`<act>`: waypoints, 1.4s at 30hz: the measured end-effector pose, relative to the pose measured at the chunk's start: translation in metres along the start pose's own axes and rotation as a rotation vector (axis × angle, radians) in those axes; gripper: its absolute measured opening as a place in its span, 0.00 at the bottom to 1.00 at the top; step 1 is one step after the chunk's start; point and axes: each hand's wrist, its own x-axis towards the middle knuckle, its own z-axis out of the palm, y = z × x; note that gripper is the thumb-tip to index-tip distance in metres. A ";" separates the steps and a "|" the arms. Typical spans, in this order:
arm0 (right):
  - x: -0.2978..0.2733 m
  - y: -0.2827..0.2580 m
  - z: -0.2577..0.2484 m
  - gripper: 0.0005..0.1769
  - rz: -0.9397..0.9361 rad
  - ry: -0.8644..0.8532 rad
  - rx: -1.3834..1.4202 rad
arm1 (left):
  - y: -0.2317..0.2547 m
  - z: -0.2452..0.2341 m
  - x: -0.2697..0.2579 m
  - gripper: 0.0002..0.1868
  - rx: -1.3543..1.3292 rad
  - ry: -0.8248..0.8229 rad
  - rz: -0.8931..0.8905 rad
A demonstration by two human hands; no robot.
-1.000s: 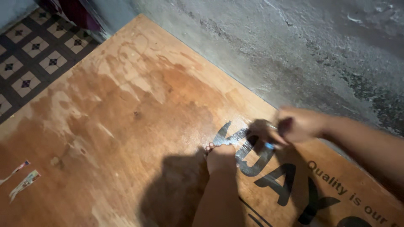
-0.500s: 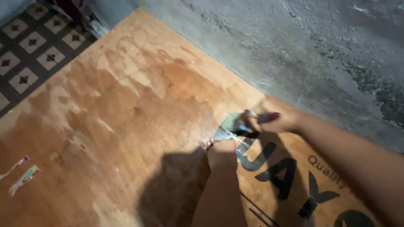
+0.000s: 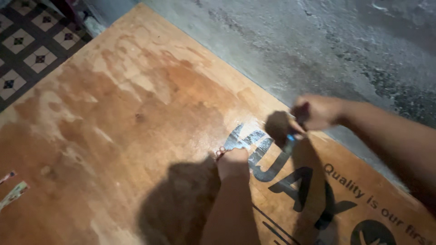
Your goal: The person applies a clear liquid finish to a large plywood board using a paintbrush. They pour liquid from a purple bottle and a smaller white bottle onto the board and spread it evenly across the surface with the brush.
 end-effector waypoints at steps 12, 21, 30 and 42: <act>0.014 -0.018 0.026 0.09 0.032 0.531 0.313 | -0.005 -0.009 -0.002 0.07 0.025 -0.089 0.006; -0.115 0.056 0.133 0.04 -0.399 0.896 0.277 | -0.009 0.016 0.004 0.05 0.017 0.010 -0.001; 0.017 -0.123 0.129 0.08 -0.036 1.278 0.814 | -0.005 0.005 0.010 0.13 0.075 -0.042 0.013; -0.054 -0.011 0.203 0.08 0.396 1.817 0.756 | -0.002 -0.038 -0.008 0.24 0.029 -0.198 -0.056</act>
